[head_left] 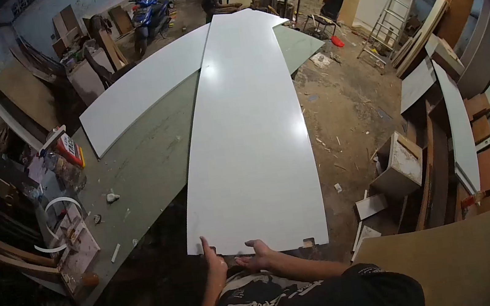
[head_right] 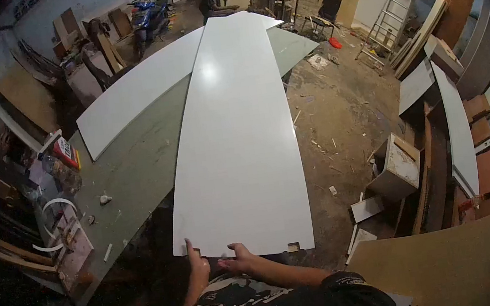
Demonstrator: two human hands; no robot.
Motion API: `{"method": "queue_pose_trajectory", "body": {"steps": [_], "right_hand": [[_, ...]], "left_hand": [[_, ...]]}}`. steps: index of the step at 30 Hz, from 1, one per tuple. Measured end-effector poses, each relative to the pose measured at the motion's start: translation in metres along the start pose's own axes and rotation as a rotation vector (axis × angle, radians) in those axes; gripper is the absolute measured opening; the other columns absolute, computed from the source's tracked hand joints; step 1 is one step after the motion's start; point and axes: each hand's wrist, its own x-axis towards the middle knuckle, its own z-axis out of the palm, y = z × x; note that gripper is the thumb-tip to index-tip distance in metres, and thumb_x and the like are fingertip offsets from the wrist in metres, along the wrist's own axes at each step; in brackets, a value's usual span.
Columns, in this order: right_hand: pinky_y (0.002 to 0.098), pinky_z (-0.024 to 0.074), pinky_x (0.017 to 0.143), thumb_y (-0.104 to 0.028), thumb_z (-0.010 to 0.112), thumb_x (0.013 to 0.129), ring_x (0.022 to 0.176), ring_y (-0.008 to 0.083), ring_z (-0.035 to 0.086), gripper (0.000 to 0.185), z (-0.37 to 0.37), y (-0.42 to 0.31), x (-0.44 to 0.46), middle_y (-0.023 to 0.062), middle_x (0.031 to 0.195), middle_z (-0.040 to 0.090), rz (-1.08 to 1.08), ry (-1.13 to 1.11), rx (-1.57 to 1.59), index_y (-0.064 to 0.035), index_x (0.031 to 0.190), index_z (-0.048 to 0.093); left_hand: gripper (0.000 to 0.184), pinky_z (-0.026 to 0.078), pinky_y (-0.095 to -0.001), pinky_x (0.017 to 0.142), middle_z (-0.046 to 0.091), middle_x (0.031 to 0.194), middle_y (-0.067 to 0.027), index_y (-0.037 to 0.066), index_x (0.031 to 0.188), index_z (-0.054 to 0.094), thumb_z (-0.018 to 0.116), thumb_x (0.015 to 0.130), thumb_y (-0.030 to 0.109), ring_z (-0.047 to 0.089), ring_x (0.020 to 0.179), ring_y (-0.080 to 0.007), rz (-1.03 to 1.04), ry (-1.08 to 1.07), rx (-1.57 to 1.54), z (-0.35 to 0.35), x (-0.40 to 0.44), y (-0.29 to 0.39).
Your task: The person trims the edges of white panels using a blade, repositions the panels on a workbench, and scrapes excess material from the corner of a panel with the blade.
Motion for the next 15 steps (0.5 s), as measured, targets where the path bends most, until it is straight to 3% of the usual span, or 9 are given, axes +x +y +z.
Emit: {"method": "queue_pose_trajectory", "body": {"steps": [1,4,5,6,7,8,9,11,15], "right_hand": [[0.0491,0.0437,0.103,-0.035,0.042,0.100,0.123,0.0371,0.049,0.052,0.001,-0.004,-0.023,0.0189,0.132,0.050,0.081,-0.017,0.056,0.0044,0.134,0.043],[0.0456,0.0459,0.101,-0.029,0.046,0.100,0.118,0.0334,0.055,0.043,-0.018,-0.035,-0.081,0.0191,0.125,0.058,-0.129,-0.511,-0.255,0.0027,0.129,0.051],[0.0450,0.0492,0.095,-0.024,0.045,0.102,0.108,0.0302,0.061,0.036,-0.024,-0.046,-0.092,0.0185,0.121,0.062,-0.634,-0.495,-0.474,0.0004,0.127,0.054],[0.0443,0.0500,0.091,-0.026,0.053,0.099,0.102,0.0317,0.062,0.039,-0.031,-0.066,-0.092,0.0184,0.117,0.062,-1.111,-0.270,-0.689,0.0011,0.127,0.054],[0.0450,0.0469,0.092,-0.031,0.063,0.093,0.104,0.0321,0.060,0.047,-0.037,-0.083,-0.092,0.0178,0.117,0.062,-1.700,0.235,-0.998,0.0013,0.126,0.054],[0.0508,0.0394,0.100,-0.038,0.071,0.085,0.117,0.0361,0.052,0.067,-0.048,-0.107,-0.090,0.0208,0.129,0.054,-1.978,0.774,-1.182,0.0027,0.132,0.048],[0.0569,0.0309,0.105,-0.045,0.073,0.081,0.129,0.0405,0.040,0.086,-0.056,-0.127,-0.080,0.0243,0.139,0.042,-1.939,1.220,-1.205,0.0044,0.140,0.037],[0.0615,0.0283,0.105,-0.051,0.074,0.079,0.132,0.0436,0.034,0.101,-0.068,-0.148,-0.056,0.0283,0.144,0.033,-1.652,1.241,-1.186,0.0058,0.145,0.025],[0.0554,0.0324,0.107,-0.050,0.079,0.073,0.130,0.0442,0.038,0.106,-0.041,-0.126,-0.069,0.0299,0.142,0.035,-1.503,0.947,-1.176,0.0054,0.145,0.025]], "left_hand": [[0.049,0.054,-0.0404,0.083,0.065,0.115,-0.0121,-0.001,0.121,0.059,0.067,0.094,0.039,0.064,0.098,-0.0242,-0.018,0.086,0.092,0.002,0.002,0.000],[0.052,0.044,-0.0462,0.099,0.056,0.132,-0.0119,0.003,0.133,0.050,0.065,0.096,0.036,0.053,0.118,-0.0272,-0.092,0.123,0.211,-0.007,0.020,-0.002],[0.056,0.039,-0.0489,0.106,0.051,0.139,-0.0115,0.005,0.139,0.045,0.063,0.097,0.037,0.047,0.128,-0.0287,-0.120,0.101,0.235,-0.018,0.030,-0.005],[0.058,0.040,-0.0495,0.106,0.051,0.140,-0.0128,0.005,0.140,0.046,0.063,0.097,0.039,0.048,0.128,-0.0298,-0.084,0.074,0.226,-0.029,0.043,-0.013],[0.058,0.039,-0.0499,0.107,0.050,0.141,-0.0131,0.005,0.141,0.045,0.063,0.096,0.039,0.047,0.128,-0.0304,-0.095,0.063,0.231,-0.032,0.050,-0.011],[0.059,0.038,-0.0504,0.108,0.050,0.141,-0.0134,0.006,0.141,0.045,0.064,0.096,0.039,0.047,0.129,-0.0310,-0.110,0.052,0.241,-0.033,0.055,-0.008],[0.060,0.037,-0.0509,0.109,0.049,0.142,-0.0137,0.006,0.142,0.045,0.065,0.095,0.038,0.046,0.129,-0.0316,-0.131,0.043,0.258,-0.038,0.057,-0.005],[0.067,0.034,-0.0529,0.111,0.044,0.147,-0.0148,0.007,0.145,0.042,0.067,0.092,0.042,0.043,0.133,-0.0339,-0.187,-0.059,0.207,-0.031,0.061,0.010],[0.071,0.035,-0.0524,0.110,0.041,0.149,-0.0151,0.009,0.145,0.043,0.068,0.090,0.046,0.042,0.134,-0.0343,-0.128,0.127,0.391,-0.010,0.053,0.076]]}}
